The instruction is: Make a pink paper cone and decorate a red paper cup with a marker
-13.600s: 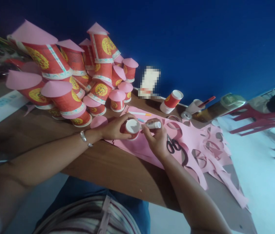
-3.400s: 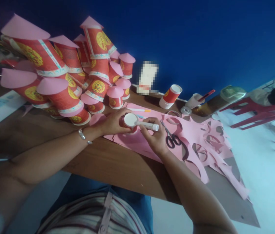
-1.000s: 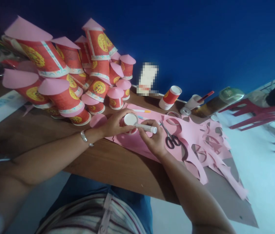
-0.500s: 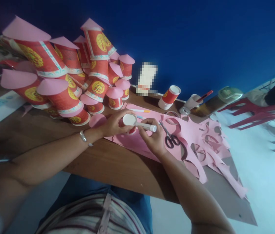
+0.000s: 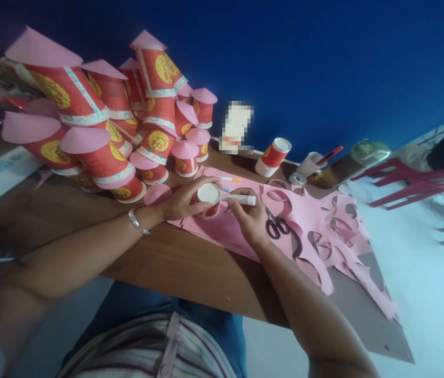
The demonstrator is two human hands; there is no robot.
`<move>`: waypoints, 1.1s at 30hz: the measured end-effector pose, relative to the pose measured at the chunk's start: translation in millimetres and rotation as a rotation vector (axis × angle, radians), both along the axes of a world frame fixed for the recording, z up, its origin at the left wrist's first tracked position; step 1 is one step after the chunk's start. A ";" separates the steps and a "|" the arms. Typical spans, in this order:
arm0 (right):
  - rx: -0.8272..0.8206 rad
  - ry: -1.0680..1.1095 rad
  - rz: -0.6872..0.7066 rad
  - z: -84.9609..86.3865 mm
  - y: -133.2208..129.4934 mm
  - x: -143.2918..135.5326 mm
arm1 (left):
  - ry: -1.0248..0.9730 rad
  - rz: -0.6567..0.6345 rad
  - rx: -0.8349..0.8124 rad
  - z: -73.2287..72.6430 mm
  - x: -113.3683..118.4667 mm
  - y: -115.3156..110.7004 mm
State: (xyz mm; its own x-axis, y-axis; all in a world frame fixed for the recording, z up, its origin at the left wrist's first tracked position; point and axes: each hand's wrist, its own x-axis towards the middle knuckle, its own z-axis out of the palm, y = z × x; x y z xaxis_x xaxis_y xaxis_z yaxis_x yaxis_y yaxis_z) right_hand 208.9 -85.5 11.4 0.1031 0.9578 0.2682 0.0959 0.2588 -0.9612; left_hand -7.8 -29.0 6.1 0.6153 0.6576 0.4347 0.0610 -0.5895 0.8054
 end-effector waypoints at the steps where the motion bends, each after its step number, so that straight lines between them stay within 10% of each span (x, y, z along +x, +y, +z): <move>1: -0.006 0.008 0.001 -0.6 0.6 0.3 | 0.002 -0.013 -0.005 0.9 -0.2 -0.3; 33: 0.005 0.093 0.045 -2.8 0.2 3.5 | -0.080 0.073 -0.102 -2.7 6.0 -2.0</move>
